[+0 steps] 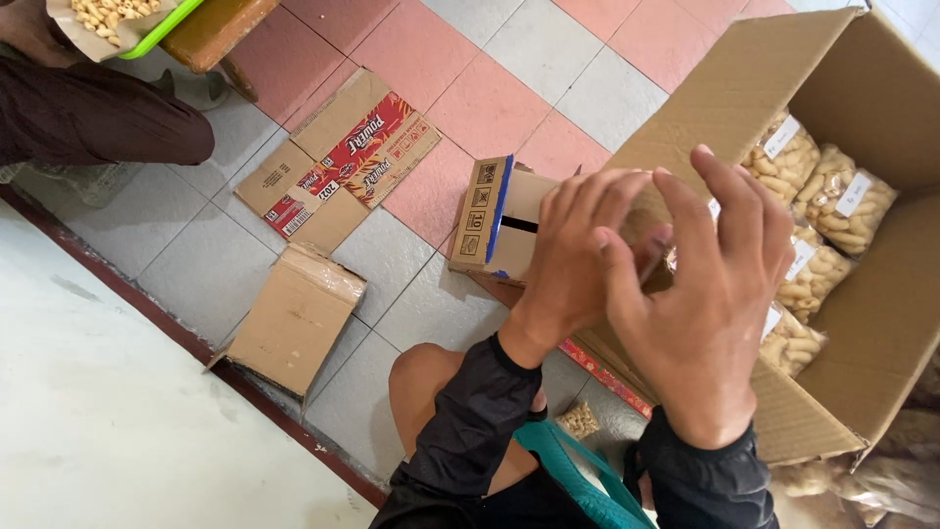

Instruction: Packing and inspecting small plastic bags of snacks into a cardboard box.

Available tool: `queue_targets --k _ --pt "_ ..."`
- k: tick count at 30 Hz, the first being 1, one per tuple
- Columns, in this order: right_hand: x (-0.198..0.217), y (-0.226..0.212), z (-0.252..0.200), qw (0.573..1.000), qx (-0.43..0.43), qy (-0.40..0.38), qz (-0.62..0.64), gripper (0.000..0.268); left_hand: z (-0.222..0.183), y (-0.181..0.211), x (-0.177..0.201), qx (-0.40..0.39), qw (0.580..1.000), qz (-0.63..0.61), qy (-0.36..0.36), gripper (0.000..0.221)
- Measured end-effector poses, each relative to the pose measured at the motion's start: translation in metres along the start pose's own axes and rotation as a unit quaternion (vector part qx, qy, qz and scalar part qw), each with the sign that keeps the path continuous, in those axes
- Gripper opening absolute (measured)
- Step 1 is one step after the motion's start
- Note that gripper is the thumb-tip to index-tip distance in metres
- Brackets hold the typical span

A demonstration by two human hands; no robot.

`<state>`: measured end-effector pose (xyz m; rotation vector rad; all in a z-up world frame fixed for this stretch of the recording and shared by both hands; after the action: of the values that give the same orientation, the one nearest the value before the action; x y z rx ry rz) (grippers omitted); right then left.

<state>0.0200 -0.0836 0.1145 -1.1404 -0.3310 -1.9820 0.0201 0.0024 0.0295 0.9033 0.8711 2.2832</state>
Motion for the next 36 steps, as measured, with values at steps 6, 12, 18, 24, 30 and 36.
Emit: queue_targets --k 6,12,18,24,30,36 --pt "0.016 0.019 -0.003 1.0 0.022 0.007 0.004 0.038 -0.004 0.022 -0.008 -0.057 0.989 0.115 -0.068 0.061" --pt "0.029 0.052 -0.014 0.999 -0.041 -0.019 -0.013 0.03 -0.005 0.058 -0.015 -0.147 0.977 0.116 -0.103 0.056" --pt "0.02 0.076 -0.03 0.962 -0.186 -0.197 0.018 0.047 -0.007 0.062 -0.022 -0.098 0.993 0.029 -0.056 0.037" --pt "0.027 0.096 -0.047 0.957 -0.172 -0.188 0.141 0.046 -0.008 0.059 -0.031 -0.152 0.988 0.034 -0.017 0.017" --pt "0.06 0.122 -0.069 0.97 -0.177 -0.144 0.084 0.044 -0.011 0.077 -0.024 -0.095 0.985 0.063 -0.126 0.022" --pt "0.055 0.141 -0.098 0.988 -0.091 -0.094 0.086 0.036 -0.012 0.078 -0.028 -0.112 0.984 0.069 -0.122 0.022"
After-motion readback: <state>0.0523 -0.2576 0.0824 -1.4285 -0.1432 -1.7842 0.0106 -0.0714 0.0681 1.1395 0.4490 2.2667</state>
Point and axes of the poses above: each hand's wrist, its own z-axis towards the middle knuckle, its own x-axis out of the back of the hand, y = z × x, the point moved 3 cm from there along z, towards the middle knuckle, and after that the axes turned 1 degree about y, right-handed, at the moved point
